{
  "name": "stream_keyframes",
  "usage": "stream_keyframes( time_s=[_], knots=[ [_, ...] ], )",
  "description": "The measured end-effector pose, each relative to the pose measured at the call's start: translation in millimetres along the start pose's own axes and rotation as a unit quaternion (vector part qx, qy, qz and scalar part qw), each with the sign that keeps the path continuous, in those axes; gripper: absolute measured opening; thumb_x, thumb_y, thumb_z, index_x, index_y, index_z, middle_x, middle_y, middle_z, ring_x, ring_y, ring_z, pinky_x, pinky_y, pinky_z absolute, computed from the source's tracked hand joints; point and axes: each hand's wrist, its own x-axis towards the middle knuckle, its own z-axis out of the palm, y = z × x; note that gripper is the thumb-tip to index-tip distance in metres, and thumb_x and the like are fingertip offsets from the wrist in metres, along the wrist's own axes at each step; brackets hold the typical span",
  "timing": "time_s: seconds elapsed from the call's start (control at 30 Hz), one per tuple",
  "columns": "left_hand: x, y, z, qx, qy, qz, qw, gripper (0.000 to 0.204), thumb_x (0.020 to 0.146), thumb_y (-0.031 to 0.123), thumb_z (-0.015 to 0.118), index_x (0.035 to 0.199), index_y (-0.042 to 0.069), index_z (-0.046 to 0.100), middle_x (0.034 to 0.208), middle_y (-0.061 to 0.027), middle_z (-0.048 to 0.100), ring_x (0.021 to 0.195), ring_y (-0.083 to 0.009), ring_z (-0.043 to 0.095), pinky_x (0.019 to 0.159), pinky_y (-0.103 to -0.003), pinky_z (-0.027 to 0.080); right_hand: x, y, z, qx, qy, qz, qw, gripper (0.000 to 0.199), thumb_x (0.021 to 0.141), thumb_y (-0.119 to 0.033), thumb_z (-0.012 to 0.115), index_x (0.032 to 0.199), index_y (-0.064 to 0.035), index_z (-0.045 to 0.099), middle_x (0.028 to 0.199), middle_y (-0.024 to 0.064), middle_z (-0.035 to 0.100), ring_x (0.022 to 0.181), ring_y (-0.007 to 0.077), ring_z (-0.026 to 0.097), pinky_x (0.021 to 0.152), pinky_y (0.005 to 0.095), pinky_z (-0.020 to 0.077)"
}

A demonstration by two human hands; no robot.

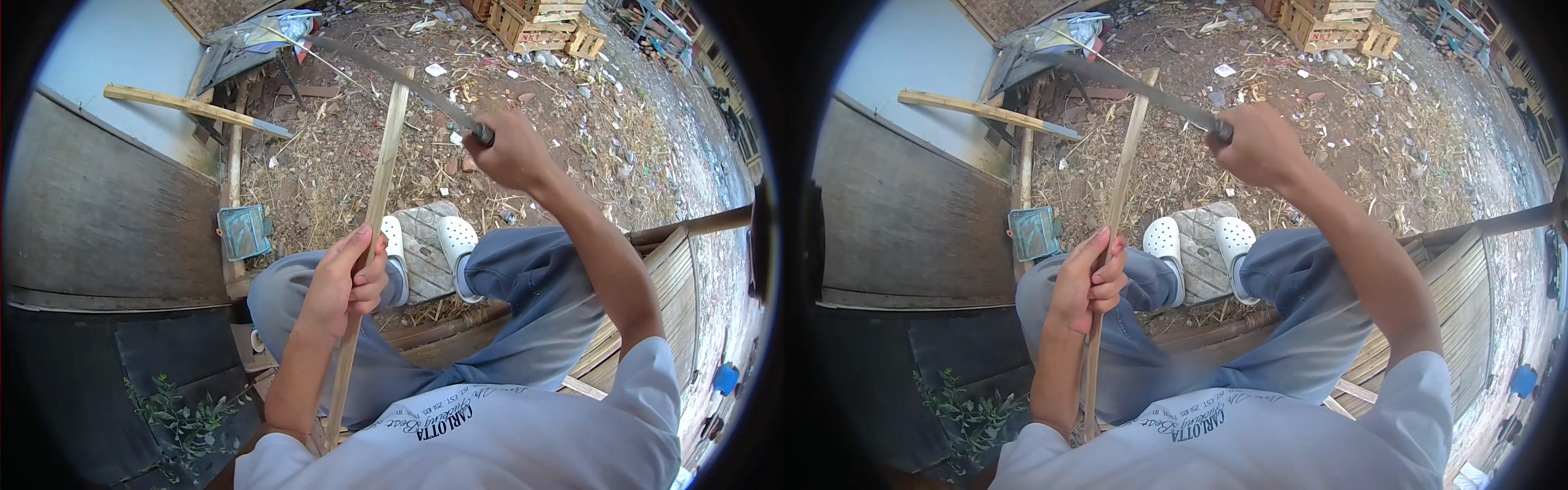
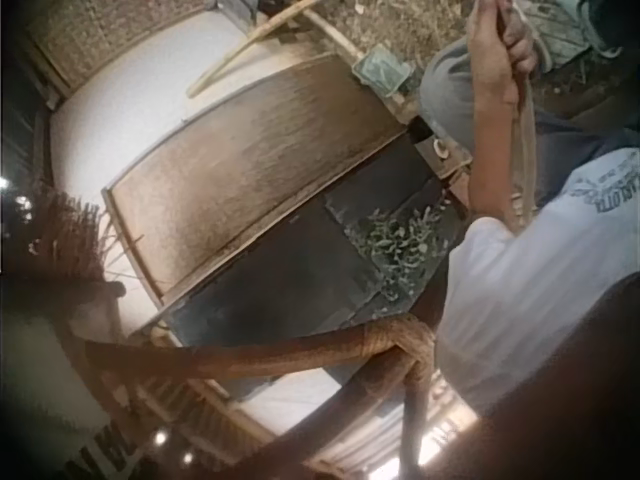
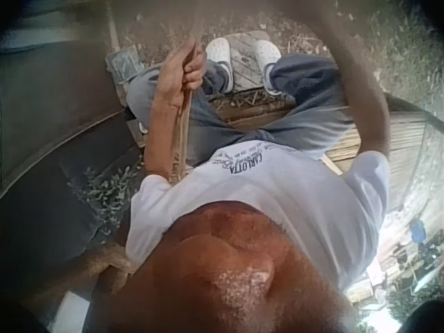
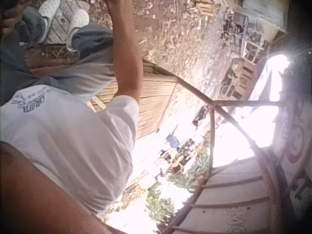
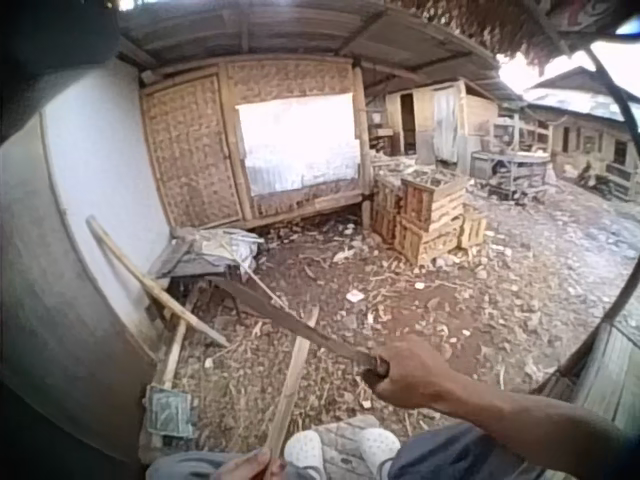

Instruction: The person uses a machete to shave the outer layer and edges of a long bamboo strip while seated on a bamboo porch, occasionally brushing off the shavings.

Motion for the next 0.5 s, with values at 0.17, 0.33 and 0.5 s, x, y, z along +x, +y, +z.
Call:
stream_keyframes(
  time_s=[0.17, 0.33, 0.5],
  knots=[
    [2.3, 3.6, -5.6, -0.035, -0.047, -0.019, 0.998, 0.031, 0.101, 0.036, 0.039, 0.088, 0.009, 0.048, 0.057, 0.0063, 0.03, 0.04, -0.0013, 0.021, 0.033, -0.019, 0.014, -42.8, -46.7, 31.0, 0.056, -0.114, -0.167, 0.978, 0.013, 0.07, -0.017, 0.064, 0.069, -0.0049, 0.064, 0.062, 0.0172, 0.061, 0.062, 0.0371, 0.062, 0.061, 0.0462, 0.0485],
    [-1.6, 2.8, -3.1, -0.038, -0.081, -0.023, 0.996, 0.031, 0.101, 0.036, 0.039, 0.087, 0.009, 0.047, 0.058, 0.0066, 0.029, 0.04, -0.001, 0.02, 0.032, -0.019, 0.014, -41.6, -55.5, 31.4, 0.019, -0.136, -0.14, 0.981, 0.014, 0.066, -0.018, 0.065, 0.071, -0.0042, 0.065, 0.063, 0.0181, 0.062, 0.063, 0.0369, 0.063, 0.063, 0.0462, 0.0508],
    [-5.8, -2.7, 12.0, -0.019, -0.021, -0.001, 1.0, 0.03, 0.102, 0.032, 0.036, 0.085, 0.009, 0.045, 0.055, 0.0068, 0.024, 0.038, -0.0005, 0.017, 0.03, -0.018, 0.012, -15.9, -26.7, 30.9, -0.035, -0.084, -0.077, 0.993, 0.016, 0.07, -0.017, 0.063, 0.075, -0.0032, 0.066, 0.062, 0.0181, 0.062, 0.062, 0.0341, 0.064, 0.062, 0.044, 0.0519]
  ],
)
